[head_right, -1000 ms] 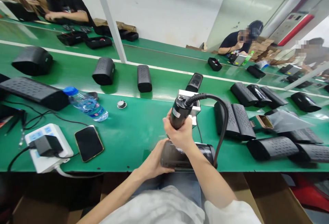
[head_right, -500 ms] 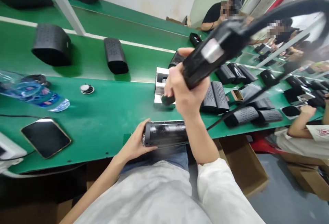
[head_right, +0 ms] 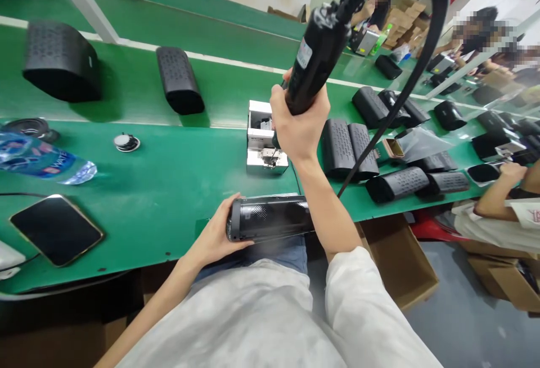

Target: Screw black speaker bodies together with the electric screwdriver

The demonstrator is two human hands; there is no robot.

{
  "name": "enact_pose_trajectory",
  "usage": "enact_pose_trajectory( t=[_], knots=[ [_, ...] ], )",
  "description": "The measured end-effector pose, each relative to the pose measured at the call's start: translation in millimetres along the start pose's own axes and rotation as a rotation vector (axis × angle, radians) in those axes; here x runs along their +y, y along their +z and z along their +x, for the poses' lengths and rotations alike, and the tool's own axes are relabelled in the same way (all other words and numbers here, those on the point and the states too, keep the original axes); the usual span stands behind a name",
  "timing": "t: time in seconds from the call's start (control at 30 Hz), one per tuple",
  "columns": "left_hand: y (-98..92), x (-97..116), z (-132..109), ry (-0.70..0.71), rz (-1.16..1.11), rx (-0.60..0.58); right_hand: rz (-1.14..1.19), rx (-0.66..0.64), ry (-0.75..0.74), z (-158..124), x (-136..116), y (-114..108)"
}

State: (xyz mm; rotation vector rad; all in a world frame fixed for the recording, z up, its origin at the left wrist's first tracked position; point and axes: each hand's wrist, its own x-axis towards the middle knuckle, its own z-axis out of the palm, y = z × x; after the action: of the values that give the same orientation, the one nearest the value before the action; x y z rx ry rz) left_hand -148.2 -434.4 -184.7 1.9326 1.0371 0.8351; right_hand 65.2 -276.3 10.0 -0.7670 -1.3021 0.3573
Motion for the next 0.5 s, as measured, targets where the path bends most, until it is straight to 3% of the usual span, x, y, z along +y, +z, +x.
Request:
enact_pose_trajectory(
  t=[0.13,0.5],
  knots=[
    [-0.5,1,0,-0.007,0.005,-0.007,-0.037,-0.014,0.042,-6,-8,-3],
    [-1.4,1,1,0.017,0.003,-0.021,0.147,-0.072,0.159,-26,-88,-25]
  ],
)
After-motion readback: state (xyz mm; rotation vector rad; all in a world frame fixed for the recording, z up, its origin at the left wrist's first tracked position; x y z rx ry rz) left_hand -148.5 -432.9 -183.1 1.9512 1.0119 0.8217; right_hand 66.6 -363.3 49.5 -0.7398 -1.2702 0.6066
